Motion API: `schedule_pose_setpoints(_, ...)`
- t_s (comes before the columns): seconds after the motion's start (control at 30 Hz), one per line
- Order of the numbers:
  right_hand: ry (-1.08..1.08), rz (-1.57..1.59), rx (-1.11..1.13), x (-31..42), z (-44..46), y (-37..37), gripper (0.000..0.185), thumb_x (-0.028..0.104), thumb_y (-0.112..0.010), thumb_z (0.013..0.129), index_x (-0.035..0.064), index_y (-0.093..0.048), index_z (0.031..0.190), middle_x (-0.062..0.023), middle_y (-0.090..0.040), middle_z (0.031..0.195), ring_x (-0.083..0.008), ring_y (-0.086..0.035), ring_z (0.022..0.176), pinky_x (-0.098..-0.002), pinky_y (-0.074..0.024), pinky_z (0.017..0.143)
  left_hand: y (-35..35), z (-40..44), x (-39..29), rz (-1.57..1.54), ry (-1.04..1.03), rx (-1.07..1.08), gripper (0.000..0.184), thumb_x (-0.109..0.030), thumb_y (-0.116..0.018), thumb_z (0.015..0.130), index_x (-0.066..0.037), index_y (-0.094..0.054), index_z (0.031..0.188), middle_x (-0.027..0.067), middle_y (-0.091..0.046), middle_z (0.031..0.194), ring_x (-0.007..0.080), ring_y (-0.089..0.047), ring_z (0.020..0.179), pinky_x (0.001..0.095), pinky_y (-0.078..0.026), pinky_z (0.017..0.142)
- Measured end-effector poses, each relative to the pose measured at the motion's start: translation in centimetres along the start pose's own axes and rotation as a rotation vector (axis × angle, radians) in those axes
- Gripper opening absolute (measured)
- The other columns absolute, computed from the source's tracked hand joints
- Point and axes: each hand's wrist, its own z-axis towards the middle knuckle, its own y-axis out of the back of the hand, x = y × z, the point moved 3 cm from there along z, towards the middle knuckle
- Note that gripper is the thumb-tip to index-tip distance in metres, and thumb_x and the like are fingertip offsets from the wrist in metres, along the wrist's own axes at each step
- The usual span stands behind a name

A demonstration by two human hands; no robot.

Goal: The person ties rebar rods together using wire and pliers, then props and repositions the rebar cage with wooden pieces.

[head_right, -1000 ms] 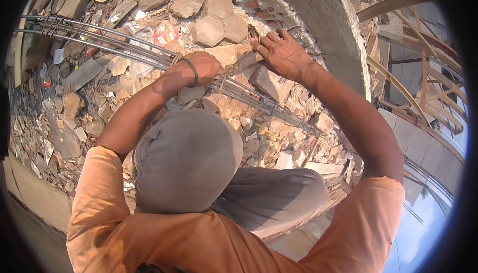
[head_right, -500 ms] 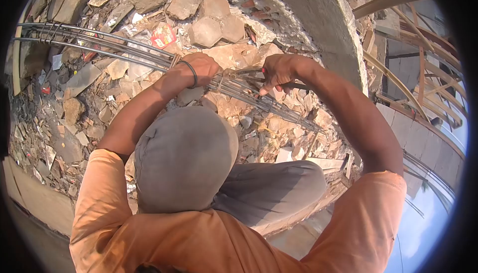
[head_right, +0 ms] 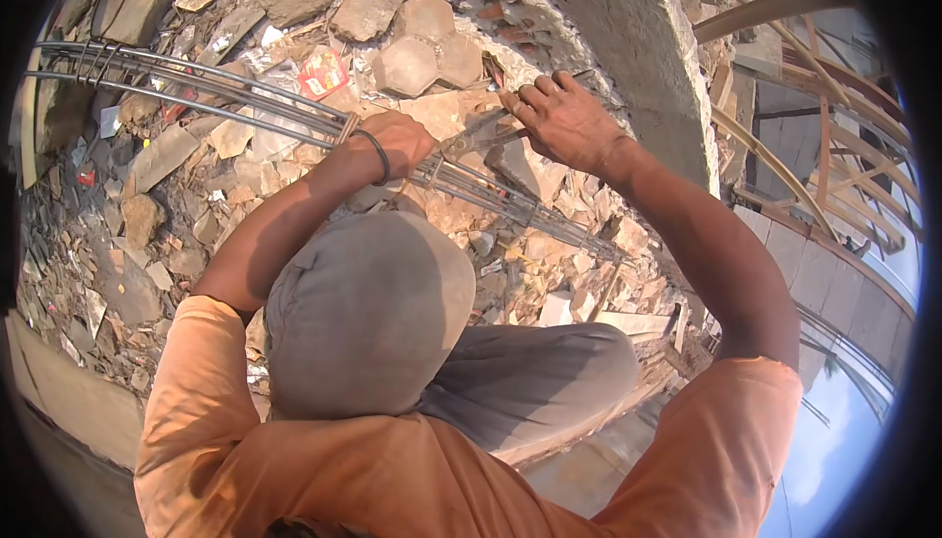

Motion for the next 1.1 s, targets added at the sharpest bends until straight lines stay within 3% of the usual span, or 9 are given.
schedule_pose_setpoints(0.2,-0.47,0.899,1.071,-1.2,2.1,1.7,0.042,0.038,-0.051,0.099,-0.0014,-0.062,0.094,-0.0146,-0.066,0.071,-0.0236,-0.064,0.052,-0.0336,-0.0508,0.042,0.5,0.0,-0.5,-0.104,-0.008,0.153,0.023,-0.011,-0.059,0.076,-0.001,-0.067,0.095,0.0197,-0.069,0.096,0.0369,-0.066,0.095,0.0438,-0.052,0.083)
schedule_pose_setpoints(0.43,-0.509,0.954,1.252,-3.6,5.0,0.1,0.053,0.042,-0.06,0.092,-0.0095,-0.06,0.104,-0.0249,-0.069,0.091,-0.0355,-0.07,0.077,-0.0462,-0.0589,0.069,1.4,4.9,-5.4,-0.491,0.007,-0.13,0.068,-0.03,-0.071,0.08,0.006,-0.041,0.13,0.0234,-0.055,0.129,0.0316,-0.062,0.112,0.0372,-0.049,0.093)
schedule_pose_setpoints(0.53,-0.345,0.721,0.718,-3.9,4.7,0.6,0.055,0.042,-0.068,0.086,-0.009,-0.059,0.105,-0.0222,-0.069,0.091,-0.0358,-0.068,0.08,-0.0438,-0.0567,0.074,0.0,7.1,-5.2,-0.728,0.074,-0.287,0.06,-0.026,-0.072,0.081,0.005,-0.044,0.124,0.0194,-0.063,0.111,0.0265,-0.066,0.098,0.0356,-0.052,0.085)
schedule_pose_setpoints(0.63,-0.186,0.434,-0.876,-4.1,-0.1,5.3,0.059,0.04,-0.07,0.084,-0.0073,-0.055,0.115,-0.0219,-0.064,0.106,-0.0349,-0.063,0.097,-0.0425,-0.0515,0.083,-1.3,8.3,-2.5,-1.142,0.096,-0.089,0.038,-0.013,-0.07,0.083,0.003,-0.049,0.111,0.004,-0.056,0.076,0.0124,-0.059,0.058,0.0279,-0.051,0.055)
schedule_pose_setpoints(0.73,-0.926,0.454,-1.404,-3.5,-6.1,1.0,0.068,0.042,-0.07,0.085,-0.0045,-0.045,0.128,-0.0225,-0.051,0.126,-0.0327,-0.053,0.114,-0.0419,-0.0461,0.091,-1.9,8.8,-1.2,-1.399,0.092,-0.05,0.03,-0.007,-0.069,0.082,0.0,-0.049,0.103,0.003,-0.056,0.076,0.0122,-0.058,0.055,0.0287,-0.052,0.054)
schedule_pose_setpoints(0.8,-1.108,0.988,-1.357,-2.2,-3.1,-4.8,0.07,0.033,-0.073,0.084,-0.0019,-0.038,0.133,-0.0161,-0.051,0.114,-0.0277,-0.054,0.11,-0.0384,-0.0472,0.089,-1.4,9.3,-1.5,-1.453,0.089,0.076,0.029,-0.004,-0.069,0.08,0.0,-0.049,0.102,0.0029,-0.056,0.077,0.0123,-0.058,0.055,0.0294,-0.052,0.054)
schedule_pose_setpoints(0.87,-0.592,2.312,-1.366,-1.3,0.4,-6.7,0.061,0.032,-0.072,0.084,-0.002,-0.044,0.127,-0.0132,-0.058,0.1,-0.0255,-0.061,0.098,-0.0349,-0.0496,0.083,-1.6,9.3,-2.2,-1.479,0.077,0.24,0.03,-0.002,-0.069,0.079,0.0,-0.049,0.101,0.0033,-0.056,0.078,0.0126,-0.058,0.055,0.0298,-0.053,0.056)
schedule_pose_setpoints(0.93,-0.509,2.493,-1.394,-2.1,2.3,-8.1,0.052,0.03,-0.07,0.083,-0.0039,-0.052,0.117,-0.0146,-0.064,0.094,-0.0231,-0.065,0.088,-0.0316,-0.0508,0.077,-1.3,10.0,-1.5,-1.24,0.063,0.129,0.029,-0.005,-0.068,0.081,0.0,-0.051,0.104,0.0048,-0.058,0.08,0.0134,-0.059,0.058,0.0306,-0.053,0.06)
schedule_pose_setpoints(1.1,-1.489,1.772,-1.31,-2.6,4.3,-7.3,0.033,0.022,-0.066,0.084,-0.0001,-0.056,0.107,-0.0147,-0.064,0.095,-0.0214,-0.064,0.08,-0.037,-0.0519,0.068,0.6,10.7,-3.7,-0.617,0.182,-0.197,0.021,-0.013,-0.068,0.084,0.002,-0.058,0.094,0.0056,-0.063,0.076,0.0171,-0.061,0.058,0.0303,-0.052,0.062)
